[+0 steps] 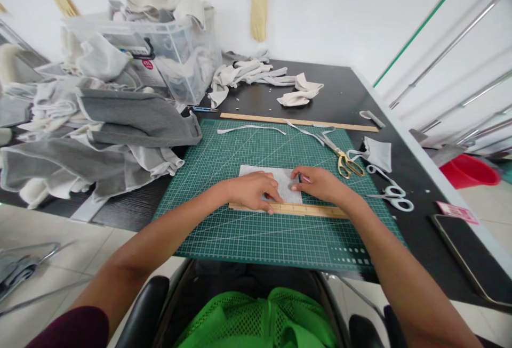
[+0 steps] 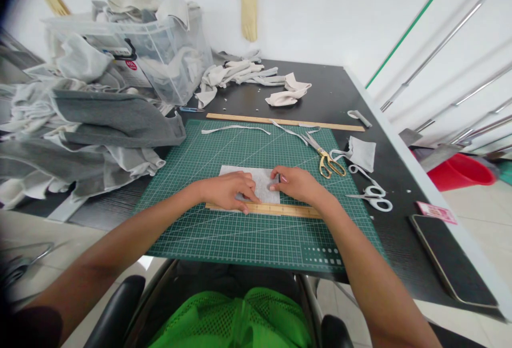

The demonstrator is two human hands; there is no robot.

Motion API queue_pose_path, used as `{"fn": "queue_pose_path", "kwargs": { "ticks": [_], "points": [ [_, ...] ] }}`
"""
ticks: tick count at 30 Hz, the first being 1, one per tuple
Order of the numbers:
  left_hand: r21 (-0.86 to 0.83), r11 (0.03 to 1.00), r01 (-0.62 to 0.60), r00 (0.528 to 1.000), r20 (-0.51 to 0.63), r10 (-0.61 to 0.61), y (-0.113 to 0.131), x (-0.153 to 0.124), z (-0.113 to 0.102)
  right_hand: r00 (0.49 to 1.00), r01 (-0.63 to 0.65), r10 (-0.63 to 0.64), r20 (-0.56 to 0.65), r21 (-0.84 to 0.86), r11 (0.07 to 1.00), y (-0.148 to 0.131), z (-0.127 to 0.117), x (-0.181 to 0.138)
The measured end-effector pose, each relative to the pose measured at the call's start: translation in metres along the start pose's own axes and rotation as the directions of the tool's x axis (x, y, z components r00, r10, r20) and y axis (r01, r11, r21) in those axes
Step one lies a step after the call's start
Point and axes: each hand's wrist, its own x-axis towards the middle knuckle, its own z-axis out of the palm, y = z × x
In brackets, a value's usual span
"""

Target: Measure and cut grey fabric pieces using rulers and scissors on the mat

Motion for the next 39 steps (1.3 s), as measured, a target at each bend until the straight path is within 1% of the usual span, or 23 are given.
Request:
{"fn": "queue_pose_path", "kwargs": {
  "ticks": [9, 11, 12, 13, 14, 16, 17, 18, 19, 21, 24, 26, 29, 31, 35, 39],
  "points": [
    [-0.079, 0.997, -0.011, 1.0, -0.012, 0.01, 0.0, 0.0, 0.001, 0.999, 0.039, -0.039, 0.0, -0.022, 0.999, -0.001, -0.001, -0.002],
    [-0.107, 0.994, -0.001, 0.999, -0.042, -0.003, -0.001, 0.0, 0.0, 0.999, 0.042, -0.042, -0.004, -0.027, 0.999, -0.002, -0.001, -0.003],
    [-0.107, 0.994, 0.022, 0.996, -0.084, -0.031, -0.002, 0.0, -0.001, 0.999, 0.04, -0.04, -0.004, -0.027, 0.999, -0.002, 0.0, -0.003],
    [-0.09, 0.994, 0.062, 0.987, -0.143, -0.075, -0.003, -0.001, -0.002, 0.999, 0.034, -0.034, -0.002, -0.028, 0.999, -0.002, 0.0, -0.003],
    [-0.054, 0.991, 0.122, 0.968, -0.215, -0.131, -0.005, -0.001, -0.002, 1.0, 0.028, -0.028, 0.002, -0.029, 0.999, -0.003, 0.0, -0.003],
    [0.046, 0.961, 0.272, 0.903, -0.356, -0.238, -0.009, -0.002, -0.004, 1.0, 0.022, -0.022, 0.008, -0.034, 0.999, -0.002, 0.0, -0.002],
    [0.091, 0.936, 0.341, 0.873, -0.4, -0.28, -0.012, -0.003, -0.004, 1.0, 0.021, -0.02, 0.01, -0.036, 0.999, -0.002, 0.0, -0.002],
    [0.127, 0.91, 0.395, 0.853, -0.419, -0.312, -0.015, -0.003, -0.004, 1.0, 0.021, -0.021, 0.013, -0.038, 0.999, -0.002, -0.001, -0.002],
    [0.153, 0.89, 0.43, 0.843, -0.42, -0.335, -0.017, -0.004, -0.005, 1.0, 0.026, -0.025, 0.017, -0.041, 0.999, -0.003, -0.002, -0.002],
    [0.178, 0.873, 0.454, 0.845, -0.395, -0.36, -0.022, -0.006, -0.005, 0.999, 0.05, -0.048, 0.021, -0.055, 0.997, -0.006, -0.004, -0.004],
    [0.177, 0.879, 0.442, 0.855, -0.379, -0.354, -0.027, -0.007, -0.005, 0.993, 0.117, -0.117, -0.007, -0.069, 0.991, -0.021, -0.005, -0.011],
    [0.171, 0.886, 0.431, 0.86, -0.376, -0.346, -0.029, -0.007, -0.005, 0.983, 0.185, -0.185, -0.01, -0.04, 0.982, -0.035, -0.004, -0.017],
    [0.166, 0.891, 0.423, 0.866, -0.361, -0.345, -0.03, -0.007, -0.006, 0.958, 0.284, -0.284, 0.037, -0.004, 0.959, -0.055, 0.003, -0.025],
    [0.156, 0.894, 0.421, 0.869, -0.351, -0.348, -0.032, -0.007, -0.007, 0.946, 0.319, -0.316, 0.075, -0.032, 0.947, -0.062, 0.009, -0.026],
    [0.121, 0.914, 0.386, 0.886, -0.326, -0.331, -0.034, -0.007, -0.008, 0.936, 0.342, -0.33, 0.119, -0.092, 0.935, -0.062, 0.016, -0.024],
    [0.11, 0.928, 0.356, 0.895, -0.324, -0.305, -0.035, -0.008, -0.007, 0.935, 0.335, -0.322, 0.149, -0.077, 0.939, -0.058, 0.017, -0.022]
  ]
}}
